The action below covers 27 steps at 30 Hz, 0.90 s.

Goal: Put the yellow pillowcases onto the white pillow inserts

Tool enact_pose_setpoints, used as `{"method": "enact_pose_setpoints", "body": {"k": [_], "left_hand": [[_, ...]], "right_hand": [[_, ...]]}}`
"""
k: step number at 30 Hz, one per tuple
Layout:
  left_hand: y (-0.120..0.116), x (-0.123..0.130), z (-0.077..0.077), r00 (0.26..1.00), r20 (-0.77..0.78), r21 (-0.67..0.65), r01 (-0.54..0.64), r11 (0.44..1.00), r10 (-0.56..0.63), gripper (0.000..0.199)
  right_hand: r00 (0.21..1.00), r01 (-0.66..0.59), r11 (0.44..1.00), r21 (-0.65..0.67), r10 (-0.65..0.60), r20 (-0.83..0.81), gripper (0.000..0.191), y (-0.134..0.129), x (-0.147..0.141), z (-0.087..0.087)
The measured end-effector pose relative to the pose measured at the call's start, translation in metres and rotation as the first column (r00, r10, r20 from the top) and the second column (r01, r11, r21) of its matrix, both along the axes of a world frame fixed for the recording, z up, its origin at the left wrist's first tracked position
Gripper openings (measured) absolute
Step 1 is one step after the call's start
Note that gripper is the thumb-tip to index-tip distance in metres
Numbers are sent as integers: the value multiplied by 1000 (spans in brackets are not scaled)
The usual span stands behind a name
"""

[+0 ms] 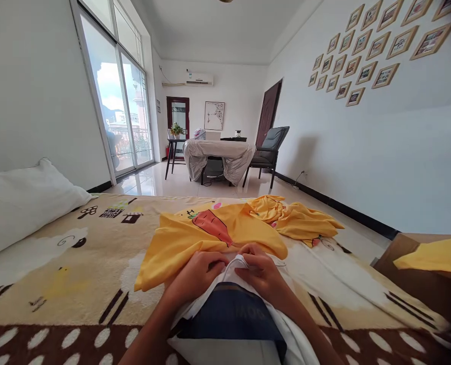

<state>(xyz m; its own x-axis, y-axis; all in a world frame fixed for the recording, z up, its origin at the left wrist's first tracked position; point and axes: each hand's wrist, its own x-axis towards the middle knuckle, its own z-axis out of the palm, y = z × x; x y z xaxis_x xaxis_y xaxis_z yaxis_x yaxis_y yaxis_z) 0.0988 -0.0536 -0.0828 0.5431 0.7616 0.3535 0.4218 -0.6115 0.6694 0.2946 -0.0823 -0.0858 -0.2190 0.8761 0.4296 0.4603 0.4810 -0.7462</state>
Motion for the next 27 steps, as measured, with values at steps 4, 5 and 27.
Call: {"method": "enact_pose_setpoints", "body": {"k": [4,5,27], "left_hand": [[-3,-14,11,985,-32,108,-163,981,167,19],[-3,-18,12,980,-55,150,-179,972,189,19],[16,-79,1,969,-93,226,-205,952,230,37]], "right_hand": [[998,-41,999,-10,41,43,26,-2,-3,0],[997,-42,998,-50,45,59,28,-3,-3,0],[960,29,996,-79,-50,-277,39,-100,-23,60]]}}
